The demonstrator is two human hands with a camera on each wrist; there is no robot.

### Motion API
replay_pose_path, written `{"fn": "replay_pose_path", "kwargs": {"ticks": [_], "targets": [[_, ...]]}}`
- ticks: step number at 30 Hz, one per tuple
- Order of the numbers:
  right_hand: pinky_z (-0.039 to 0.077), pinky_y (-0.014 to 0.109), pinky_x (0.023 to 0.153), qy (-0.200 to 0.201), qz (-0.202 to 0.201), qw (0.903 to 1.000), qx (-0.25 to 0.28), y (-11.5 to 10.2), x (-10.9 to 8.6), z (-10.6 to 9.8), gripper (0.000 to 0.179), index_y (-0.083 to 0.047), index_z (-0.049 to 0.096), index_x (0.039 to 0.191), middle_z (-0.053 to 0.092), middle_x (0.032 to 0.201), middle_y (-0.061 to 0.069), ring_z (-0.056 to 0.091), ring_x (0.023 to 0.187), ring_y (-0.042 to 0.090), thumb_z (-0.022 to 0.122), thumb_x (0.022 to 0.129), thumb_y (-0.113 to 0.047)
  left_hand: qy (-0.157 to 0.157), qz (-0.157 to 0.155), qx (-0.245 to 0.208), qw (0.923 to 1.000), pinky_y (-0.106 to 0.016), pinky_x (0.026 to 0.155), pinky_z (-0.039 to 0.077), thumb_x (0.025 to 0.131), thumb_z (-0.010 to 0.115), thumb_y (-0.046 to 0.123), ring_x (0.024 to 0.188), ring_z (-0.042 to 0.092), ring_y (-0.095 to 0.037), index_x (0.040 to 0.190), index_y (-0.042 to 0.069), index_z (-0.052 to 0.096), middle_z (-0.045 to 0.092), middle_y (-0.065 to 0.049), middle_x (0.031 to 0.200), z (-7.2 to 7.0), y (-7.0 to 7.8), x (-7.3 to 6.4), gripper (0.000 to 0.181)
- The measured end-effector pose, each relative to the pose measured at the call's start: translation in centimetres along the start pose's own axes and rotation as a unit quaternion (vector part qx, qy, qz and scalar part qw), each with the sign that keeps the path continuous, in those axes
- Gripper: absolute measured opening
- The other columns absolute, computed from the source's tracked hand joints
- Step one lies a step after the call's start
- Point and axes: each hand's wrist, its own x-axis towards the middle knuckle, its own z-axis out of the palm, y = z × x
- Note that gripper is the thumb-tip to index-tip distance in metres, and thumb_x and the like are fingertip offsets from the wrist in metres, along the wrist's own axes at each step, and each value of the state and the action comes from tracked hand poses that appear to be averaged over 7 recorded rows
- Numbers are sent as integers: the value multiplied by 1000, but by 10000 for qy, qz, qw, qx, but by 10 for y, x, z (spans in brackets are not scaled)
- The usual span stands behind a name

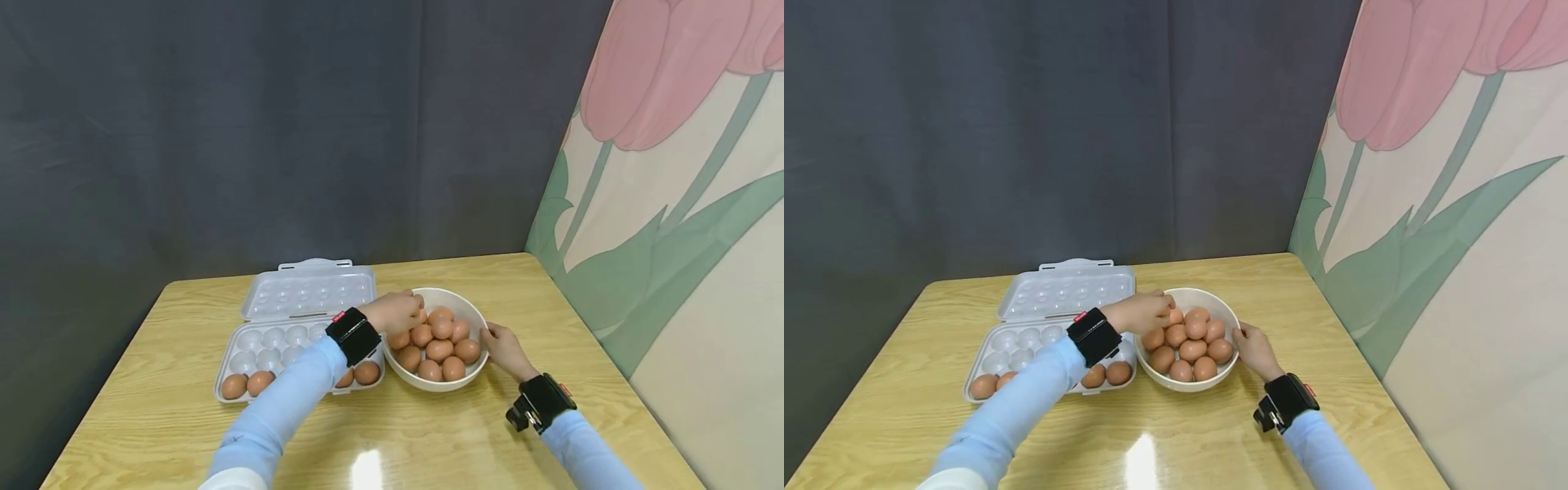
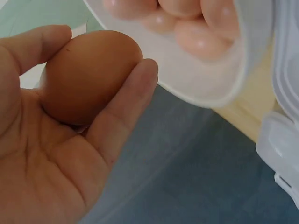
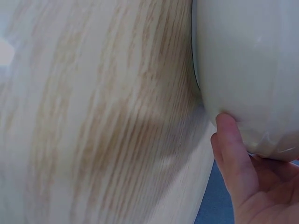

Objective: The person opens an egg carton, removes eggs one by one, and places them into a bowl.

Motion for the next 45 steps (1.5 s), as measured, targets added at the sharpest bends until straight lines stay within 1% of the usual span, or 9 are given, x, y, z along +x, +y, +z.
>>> {"fn": "replay_pose_path", "kwargs": {"ticks": [6,12,18,25,27,33,38,41,45], "targets": [[48,29,56,29,-88,10000,26,-2,2,10,36,7,45,119,52,104,27,56,79,22,35,92,-14,-10,-167,-494,9986,-24,71,41,87,47,22,79,50,-14,112,8,52,51,-4,94,14,8,3,29],[48,30,54,29,-78,9999,72,-3,-1,19,35,7,48,117,53,101,27,57,76,21,35,92,-13,268,-62,-964,9950,-21,59,40,83,52,12,66,48,-13,94,8,58,51,0,76,31,3,9,14],[48,30,52,124,-113,9998,96,-7,-1,21,34,6,49,116,55,98,26,57,71,20,36,91,-13,547,-40,-590,9967,-20,63,40,81,53,10,67,46,-12,94,7,59,51,1,74,38,-2,18,15],[48,32,51,191,-155,9997,42,-4,1,25,33,6,51,114,57,95,24,58,67,20,37,91,-14,563,-232,-702,9957,-19,63,39,78,57,10,70,47,-11,91,13,62,51,4,75,43,-9,22,14],[48,32,51,184,-160,9997,22,-3,1,24,33,5,51,114,57,93,23,58,67,20,37,91,-14,536,-243,-656,9961,-20,66,39,81,55,12,72,47,-11,94,14,61,51,3,78,44,-8,22,14],[48,31,52,172,-196,9997,24,-5,2,21,34,5,50,115,56,96,24,58,70,20,36,91,-14,436,-643,-1298,9885,-25,80,36,87,48,23,87,46,-12,108,18,56,50,1,100,43,-2,17,22],[48,30,51,124,-198,9997,90,-8,1,20,34,6,49,115,55,98,26,58,71,22,35,92,-14,406,-866,-1506,9840,-26,85,34,92,36,32,95,45,-12,119,13,47,48,-1,109,46,-1,20,35],[48,30,51,110,-171,9998,80,-8,0,20,34,6,49,115,55,97,26,58,71,21,35,92,-14,325,-934,-1326,9862,-26,91,30,93,29,35,107,41,-14,126,10,39,42,-4,121,51,-3,23,42],[48,29,52,88,-126,9998,84,-9,0,21,34,6,49,115,55,98,26,58,71,20,35,92,-14,32,-789,-514,9956,-28,97,22,95,25,30,122,26,-17,136,12,23,25,-10,136,59,-6,24,45]]}}
